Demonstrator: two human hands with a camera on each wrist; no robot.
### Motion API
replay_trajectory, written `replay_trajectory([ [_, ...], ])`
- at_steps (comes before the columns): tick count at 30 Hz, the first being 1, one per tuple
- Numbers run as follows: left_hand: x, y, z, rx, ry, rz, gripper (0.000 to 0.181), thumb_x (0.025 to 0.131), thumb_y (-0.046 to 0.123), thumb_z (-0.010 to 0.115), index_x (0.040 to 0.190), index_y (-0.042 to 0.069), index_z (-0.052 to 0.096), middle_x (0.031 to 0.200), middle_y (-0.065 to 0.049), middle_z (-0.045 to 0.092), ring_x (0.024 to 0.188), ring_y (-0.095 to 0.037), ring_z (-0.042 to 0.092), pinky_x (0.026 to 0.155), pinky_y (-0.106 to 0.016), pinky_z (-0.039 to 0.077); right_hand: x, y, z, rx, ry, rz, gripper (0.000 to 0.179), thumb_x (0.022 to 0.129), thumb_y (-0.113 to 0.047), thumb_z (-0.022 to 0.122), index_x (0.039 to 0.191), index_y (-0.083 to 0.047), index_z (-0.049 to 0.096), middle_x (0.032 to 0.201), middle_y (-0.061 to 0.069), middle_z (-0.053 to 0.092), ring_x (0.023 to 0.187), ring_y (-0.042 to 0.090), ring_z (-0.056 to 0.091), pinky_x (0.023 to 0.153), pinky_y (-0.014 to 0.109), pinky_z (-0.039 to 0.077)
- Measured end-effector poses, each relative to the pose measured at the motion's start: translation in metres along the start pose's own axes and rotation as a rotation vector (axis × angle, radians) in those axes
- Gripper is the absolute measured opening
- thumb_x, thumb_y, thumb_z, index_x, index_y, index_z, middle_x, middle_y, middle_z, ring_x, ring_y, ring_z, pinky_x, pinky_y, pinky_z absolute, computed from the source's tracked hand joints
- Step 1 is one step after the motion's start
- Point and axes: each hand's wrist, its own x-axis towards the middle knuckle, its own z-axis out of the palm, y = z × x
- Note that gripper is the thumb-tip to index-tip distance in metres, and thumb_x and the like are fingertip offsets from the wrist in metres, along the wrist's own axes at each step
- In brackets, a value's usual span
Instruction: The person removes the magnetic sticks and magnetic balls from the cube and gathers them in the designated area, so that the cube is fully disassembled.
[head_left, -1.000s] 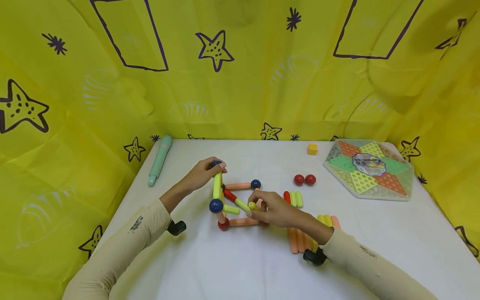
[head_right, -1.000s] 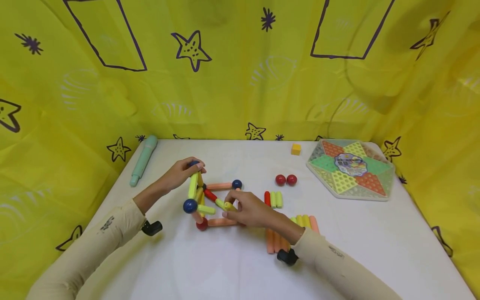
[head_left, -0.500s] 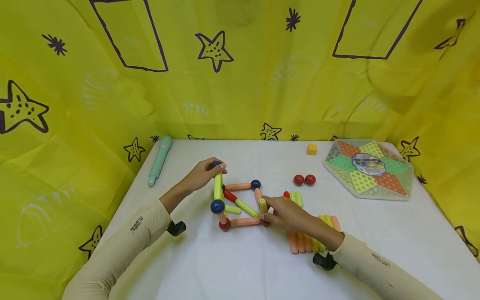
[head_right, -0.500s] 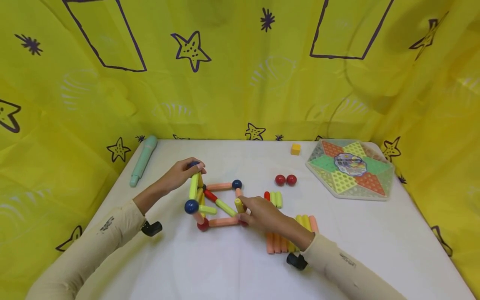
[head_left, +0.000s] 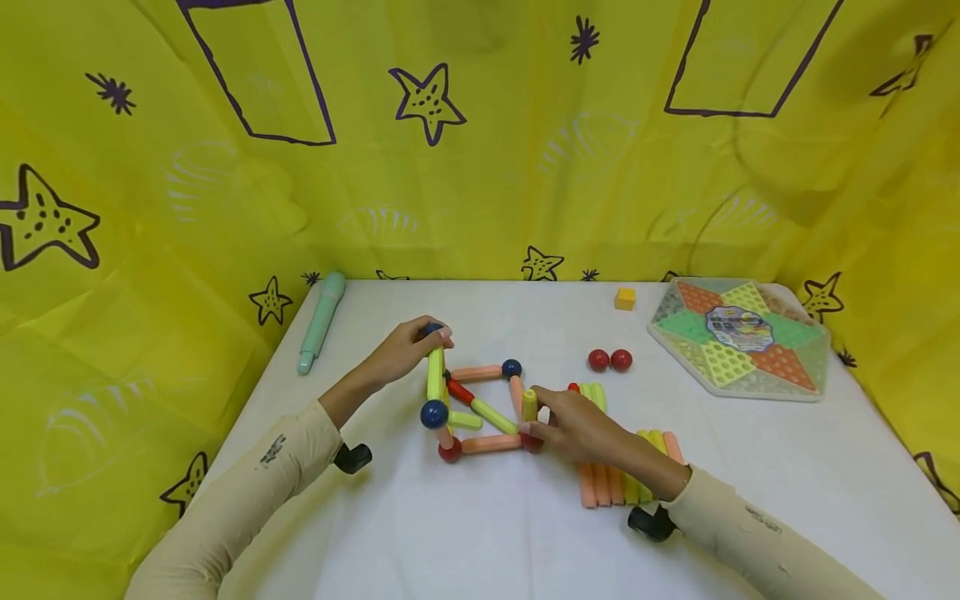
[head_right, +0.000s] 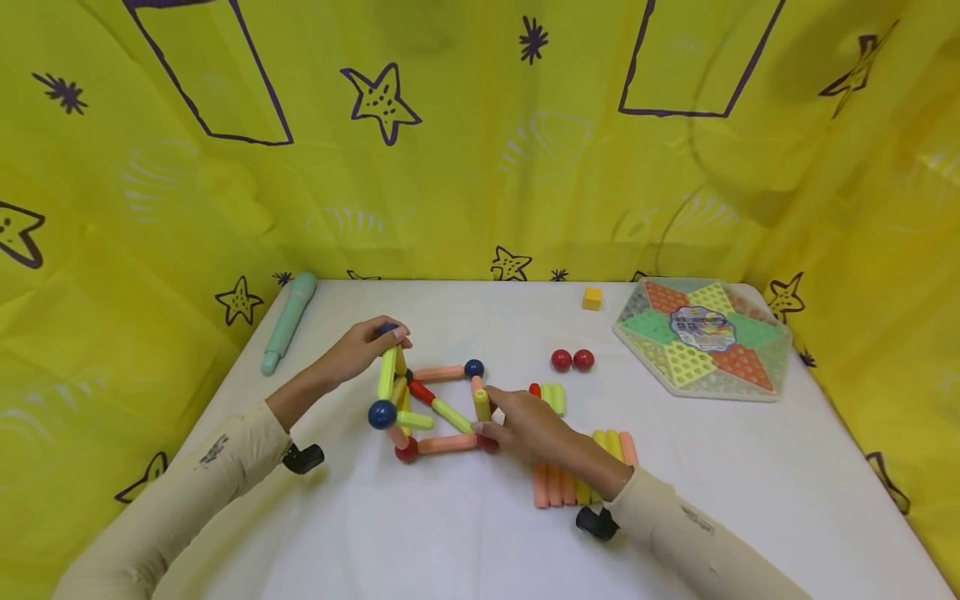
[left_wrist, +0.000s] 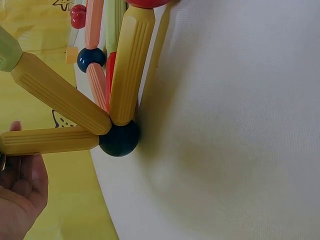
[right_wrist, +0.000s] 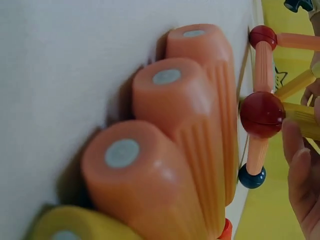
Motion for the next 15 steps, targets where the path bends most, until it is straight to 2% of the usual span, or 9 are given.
replay_trajectory([
  [3, 0.0, 0.0, 0.001, 0.001, -0.003, -0.005, 0.048, 0.106, 0.041, 0.048, 0.13, 0.0, 0.056, 0.123, -0.019, 0.067, 0.118, -0.029, 0.062, 0.105, -0.048, 0.045, -0.005, 0.002, -0.004, 0.064, 0.014, -0.037, 0.013, 0.097, -0.025, 0.069, 0.096, -0.018, 0.057, 0.081, -0.001, 0.067, 0.058, 0.008, 0.05, 0.052, 0.021, 0.04],
  [6, 0.0, 0.001, 0.002, 0.006, -0.004, -0.006, 0.047, 0.106, 0.042, 0.048, 0.129, 0.001, 0.057, 0.124, -0.02, 0.067, 0.118, -0.029, 0.061, 0.106, -0.049, 0.044, -0.008, 0.004, -0.007, 0.104, 0.008, -0.05, 0.01, 0.099, -0.023, 0.065, 0.1, -0.018, 0.056, 0.099, 0.002, 0.072, 0.06, 0.007, 0.053, 0.055, 0.021, 0.043],
  [8, 0.001, 0.001, 0.003, 0.005, -0.006, -0.008, 0.047, 0.106, 0.042, 0.049, 0.129, 0.002, 0.057, 0.123, -0.018, 0.067, 0.118, -0.029, 0.061, 0.106, -0.049, 0.044, -0.008, 0.004, -0.007, 0.107, -0.003, -0.039, 0.012, 0.1, -0.024, 0.064, 0.102, -0.017, 0.055, 0.103, 0.005, 0.072, 0.061, 0.008, 0.054, 0.057, 0.022, 0.046],
  [12, 0.002, 0.002, 0.004, 0.01, -0.015, -0.001, 0.05, 0.106, 0.042, 0.048, 0.131, -0.001, 0.055, 0.121, -0.016, 0.068, 0.12, -0.031, 0.061, 0.107, -0.049, 0.044, -0.008, 0.004, -0.009, 0.094, -0.015, -0.009, 0.015, 0.1, -0.027, 0.064, 0.103, -0.017, 0.053, 0.101, 0.006, 0.071, 0.061, 0.009, 0.054, 0.057, 0.023, 0.046],
  [15, 0.003, 0.003, 0.005, 0.014, -0.014, -0.002, 0.05, 0.106, 0.041, 0.049, 0.131, -0.001, 0.055, 0.121, -0.015, 0.068, 0.12, -0.031, 0.061, 0.107, -0.05, 0.044, -0.009, 0.005, -0.012, 0.081, -0.003, -0.023, 0.015, 0.098, -0.027, 0.066, 0.1, -0.017, 0.055, 0.087, 0.004, 0.067, 0.06, 0.01, 0.053, 0.055, 0.023, 0.045],
])
